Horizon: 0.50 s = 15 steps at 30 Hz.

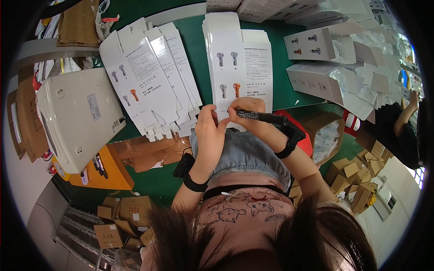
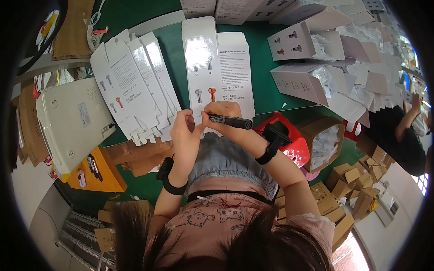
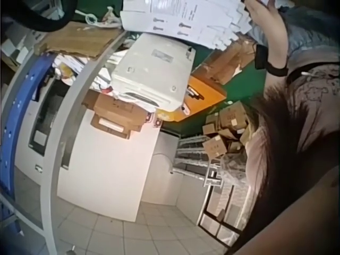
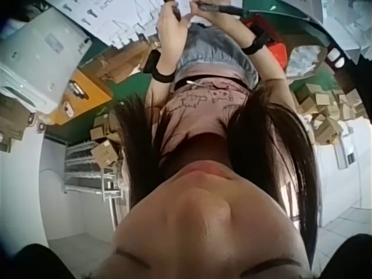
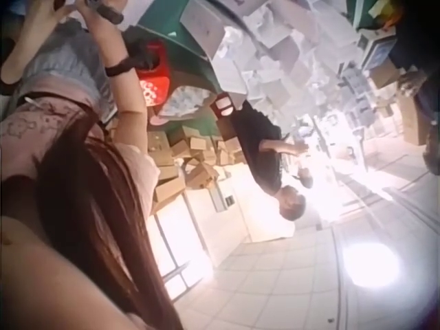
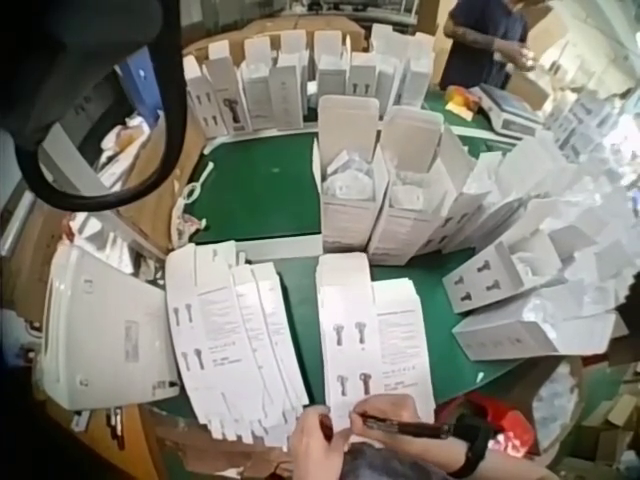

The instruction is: The person marks a stack of flat cardboard boxes with a marker, places the marker into a large paper bag to retrieve more boxes, and then continues marking the new stack.

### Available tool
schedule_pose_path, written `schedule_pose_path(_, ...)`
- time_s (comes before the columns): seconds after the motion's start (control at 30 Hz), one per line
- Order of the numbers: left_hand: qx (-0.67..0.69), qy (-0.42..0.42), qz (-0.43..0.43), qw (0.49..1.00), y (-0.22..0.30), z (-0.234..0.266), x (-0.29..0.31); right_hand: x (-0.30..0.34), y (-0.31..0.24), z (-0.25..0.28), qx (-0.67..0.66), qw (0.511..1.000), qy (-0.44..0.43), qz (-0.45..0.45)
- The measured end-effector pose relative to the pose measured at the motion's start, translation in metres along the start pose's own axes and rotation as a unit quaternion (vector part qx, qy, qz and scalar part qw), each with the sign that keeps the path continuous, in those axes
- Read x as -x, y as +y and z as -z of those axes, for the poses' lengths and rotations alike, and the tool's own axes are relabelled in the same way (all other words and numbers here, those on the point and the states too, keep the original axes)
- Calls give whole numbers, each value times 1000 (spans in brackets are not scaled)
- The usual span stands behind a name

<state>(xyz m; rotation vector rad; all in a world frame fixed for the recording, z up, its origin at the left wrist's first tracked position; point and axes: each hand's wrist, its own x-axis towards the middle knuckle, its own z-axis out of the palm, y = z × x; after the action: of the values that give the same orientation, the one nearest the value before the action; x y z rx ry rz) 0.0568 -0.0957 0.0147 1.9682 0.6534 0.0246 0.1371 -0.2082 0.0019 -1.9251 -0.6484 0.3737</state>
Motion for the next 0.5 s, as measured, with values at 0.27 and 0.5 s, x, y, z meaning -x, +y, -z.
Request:
schedule_pose_path(0.27, 62, -26, 69, 995, 11, 14, 0, -1, -15, 13, -58, 997, 21, -49)
schedule_pose_path(0.5, 183, 104, 123, 970, 8, 123, 3, -42, -17, 53, -221, 947, 219, -76)
